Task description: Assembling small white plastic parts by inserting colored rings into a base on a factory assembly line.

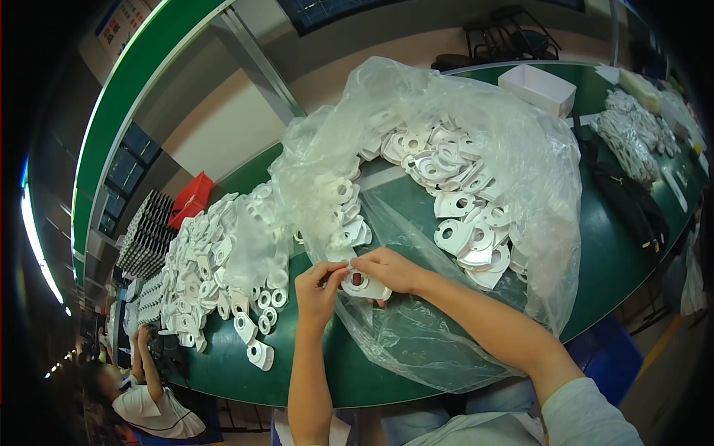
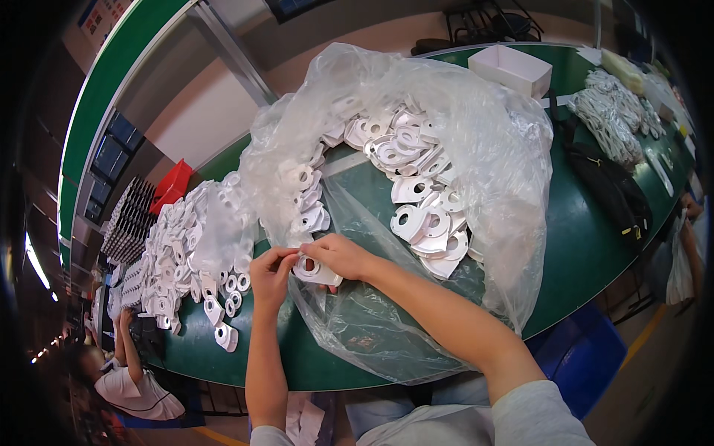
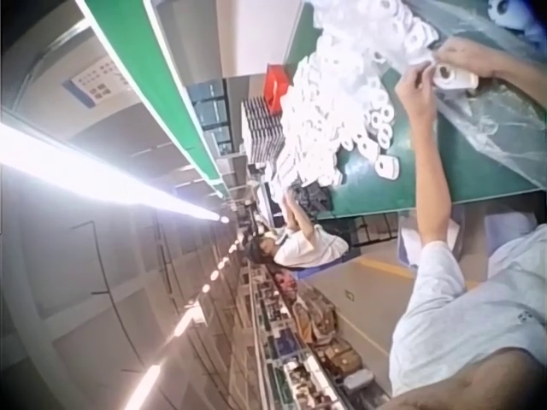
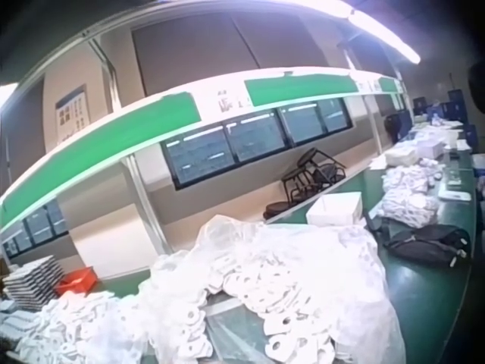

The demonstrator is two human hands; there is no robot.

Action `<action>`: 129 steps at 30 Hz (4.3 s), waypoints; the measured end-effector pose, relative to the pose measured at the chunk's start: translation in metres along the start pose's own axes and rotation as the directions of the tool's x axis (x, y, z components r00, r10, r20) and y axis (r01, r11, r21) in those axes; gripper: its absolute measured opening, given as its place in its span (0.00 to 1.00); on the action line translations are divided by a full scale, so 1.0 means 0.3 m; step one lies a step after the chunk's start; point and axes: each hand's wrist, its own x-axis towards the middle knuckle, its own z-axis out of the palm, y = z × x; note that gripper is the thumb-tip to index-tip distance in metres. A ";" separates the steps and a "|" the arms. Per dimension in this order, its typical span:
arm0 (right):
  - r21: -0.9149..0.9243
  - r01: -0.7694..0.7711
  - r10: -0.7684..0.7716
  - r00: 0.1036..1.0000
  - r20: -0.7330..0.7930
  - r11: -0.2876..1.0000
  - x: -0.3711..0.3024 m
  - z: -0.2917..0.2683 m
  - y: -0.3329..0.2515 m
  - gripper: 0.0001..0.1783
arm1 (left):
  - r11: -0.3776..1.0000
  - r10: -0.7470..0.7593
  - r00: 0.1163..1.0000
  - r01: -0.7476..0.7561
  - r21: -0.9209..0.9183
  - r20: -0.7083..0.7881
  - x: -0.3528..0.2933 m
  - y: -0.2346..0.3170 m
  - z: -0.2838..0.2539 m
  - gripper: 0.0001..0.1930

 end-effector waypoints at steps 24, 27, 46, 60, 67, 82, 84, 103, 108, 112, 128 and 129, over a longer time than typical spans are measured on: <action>-0.595 0.360 -0.526 0.841 -0.126 0.719 -0.001 0.028 0.041 0.14 | 1.000 0.016 1.000 -0.015 -0.004 0.016 0.012 0.003 -0.012 0.05; -0.636 0.266 -0.480 0.857 -0.188 0.724 -0.017 0.052 0.018 0.11 | 0.975 0.201 0.977 -0.192 0.113 -0.067 0.011 0.021 -0.011 0.06; -0.636 0.439 -0.688 0.695 -0.207 0.634 -0.008 0.038 0.027 0.08 | 0.960 0.270 0.953 -0.255 0.117 -0.137 0.003 0.035 0.036 0.07; -0.391 0.238 -0.356 0.897 -0.263 0.889 0.027 0.000 0.054 0.16 | 0.994 -0.010 0.992 0.024 -0.108 0.125 0.000 -0.026 -0.025 0.07; -0.426 0.335 -0.504 0.772 -0.388 0.840 0.021 0.007 0.059 0.15 | 0.985 0.149 0.989 -0.150 0.090 0.015 -0.004 0.004 0.042 0.06; -0.814 0.391 -0.774 0.623 -0.110 0.430 -0.013 0.037 0.014 0.08 | 0.991 0.133 0.972 -0.126 0.046 -0.193 0.008 0.035 0.046 0.07; -0.878 0.393 -0.857 0.514 -0.037 0.273 -0.012 0.037 0.008 0.12 | 0.900 0.414 0.886 -0.365 0.237 -0.208 -0.001 0.045 0.045 0.10; -0.843 0.511 -0.901 0.427 0.077 0.170 -0.018 0.028 -0.007 0.15 | 0.761 0.631 0.745 -0.542 0.357 -0.215 -0.002 0.067 0.057 0.11; -0.658 0.307 -0.511 0.848 -0.139 0.688 -0.020 0.030 0.005 0.06 | 0.971 0.233 0.957 -0.220 0.091 -0.170 -0.004 0.022 0.023 0.06; -0.335 0.254 -0.314 0.939 -0.139 0.907 0.022 -0.018 0.060 0.08 | 0.915 -0.209 0.966 0.139 -0.378 -0.152 0.015 -0.042 0.047 0.05; 0.006 0.266 -0.257 0.936 -0.239 0.964 0.023 -0.020 0.062 0.16 | 0.688 -0.314 0.945 0.292 -0.664 0.090 -0.009 -0.087 0.143 0.17; -0.013 0.261 -0.257 0.938 -0.231 0.965 0.021 -0.022 0.059 0.16 | 0.723 -0.298 0.951 0.281 -0.632 0.081 -0.009 -0.083 0.144 0.16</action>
